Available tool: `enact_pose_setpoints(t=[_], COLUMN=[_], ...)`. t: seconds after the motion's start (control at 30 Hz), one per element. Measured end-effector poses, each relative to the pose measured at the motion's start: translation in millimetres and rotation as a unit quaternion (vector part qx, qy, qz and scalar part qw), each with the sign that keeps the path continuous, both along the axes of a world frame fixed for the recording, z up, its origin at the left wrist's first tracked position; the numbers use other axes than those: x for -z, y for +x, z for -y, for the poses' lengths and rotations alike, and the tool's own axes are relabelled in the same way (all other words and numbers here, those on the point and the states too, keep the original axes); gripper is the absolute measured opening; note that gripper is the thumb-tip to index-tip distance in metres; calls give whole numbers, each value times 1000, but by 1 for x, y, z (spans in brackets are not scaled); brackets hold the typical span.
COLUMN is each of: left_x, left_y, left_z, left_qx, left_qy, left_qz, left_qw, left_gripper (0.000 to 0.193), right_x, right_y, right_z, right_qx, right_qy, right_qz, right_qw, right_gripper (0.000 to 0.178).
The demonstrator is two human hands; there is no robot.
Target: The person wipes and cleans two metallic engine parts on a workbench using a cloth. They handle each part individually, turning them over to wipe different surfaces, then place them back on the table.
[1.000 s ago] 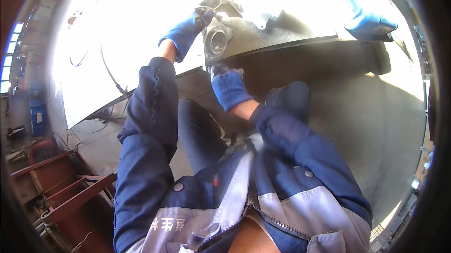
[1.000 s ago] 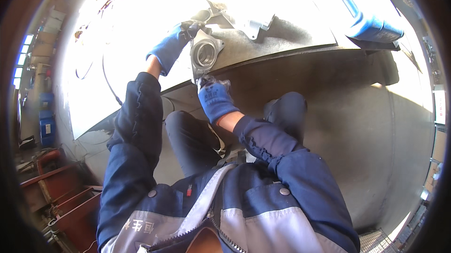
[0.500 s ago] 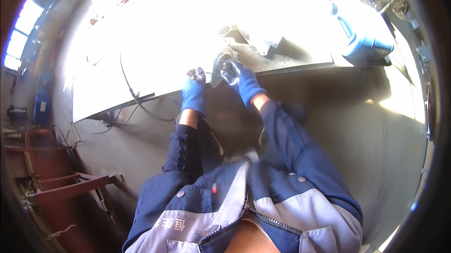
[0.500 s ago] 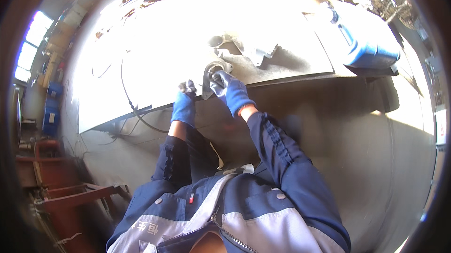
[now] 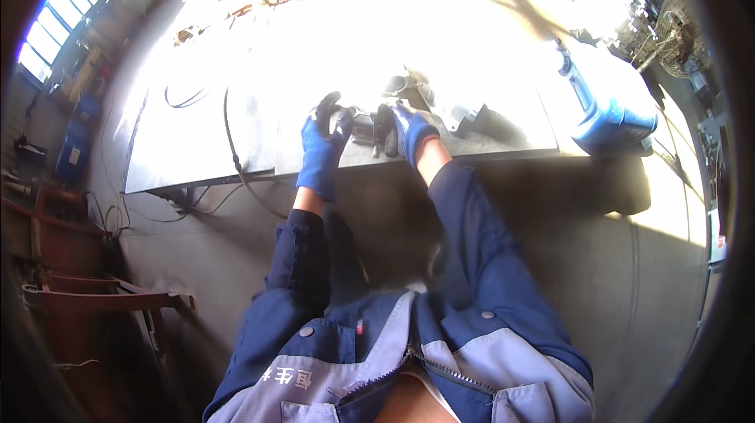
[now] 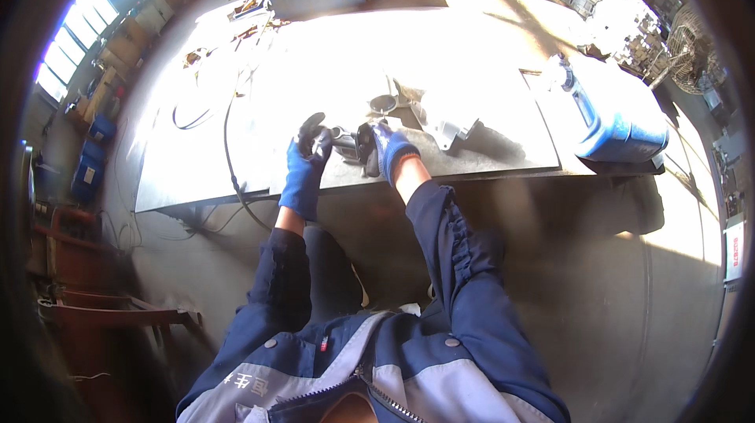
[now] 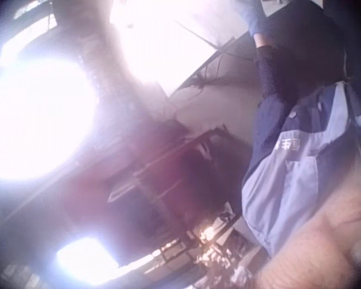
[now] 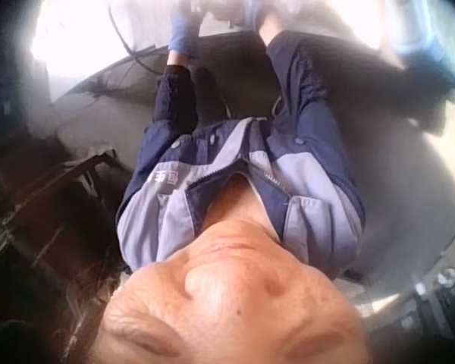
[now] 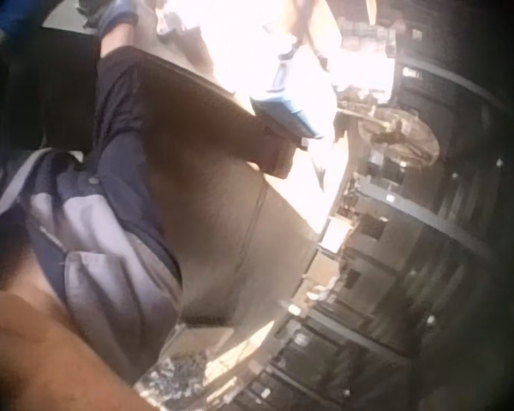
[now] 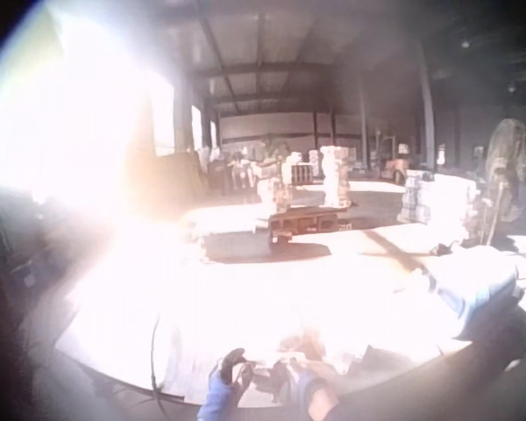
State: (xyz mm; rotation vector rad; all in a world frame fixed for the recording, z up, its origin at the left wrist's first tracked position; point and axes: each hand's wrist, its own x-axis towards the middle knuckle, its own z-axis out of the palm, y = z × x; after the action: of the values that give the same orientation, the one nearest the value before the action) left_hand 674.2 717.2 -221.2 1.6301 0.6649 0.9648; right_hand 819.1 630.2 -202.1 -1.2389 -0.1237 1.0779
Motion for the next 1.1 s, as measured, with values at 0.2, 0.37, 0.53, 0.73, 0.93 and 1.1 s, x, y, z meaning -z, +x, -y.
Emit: enact_pose_setpoints(t=[0.2, 0.37, 0.53, 0.73, 0.93, 1.1], left_x=[14, 20, 20, 22, 28, 58], left_y=[26, 28, 33, 26, 35, 31], left_z=[-38, -48, -46, -43, -58, -66], left_qx=[200, 192, 208, 180, 191, 166], left_qy=[-144, -85, -93, -51, 37, 28], left_qz=[14, -29, -11, -53, -90, -100], left_qw=[969, 977, 974, 981, 977, 981], left_gripper=[44, 41, 40, 39, 33, 37], right_x=[51, 31, 31, 45, 40, 121], right_y=[19, 18, 28, 6, -7, -39], right_z=[2, 12, -4, 1, -4, 23], right_qx=[-113, -55, -98, -77, -92, -114], right_qy=[-11, -129, -196, -241, -274, -233], right_qz=[330, 769, 838, 834, 799, 828], right_qw=[937, 624, 500, 491, 526, 496], right_gripper=[30, 32, 25, 22, 24, 22])
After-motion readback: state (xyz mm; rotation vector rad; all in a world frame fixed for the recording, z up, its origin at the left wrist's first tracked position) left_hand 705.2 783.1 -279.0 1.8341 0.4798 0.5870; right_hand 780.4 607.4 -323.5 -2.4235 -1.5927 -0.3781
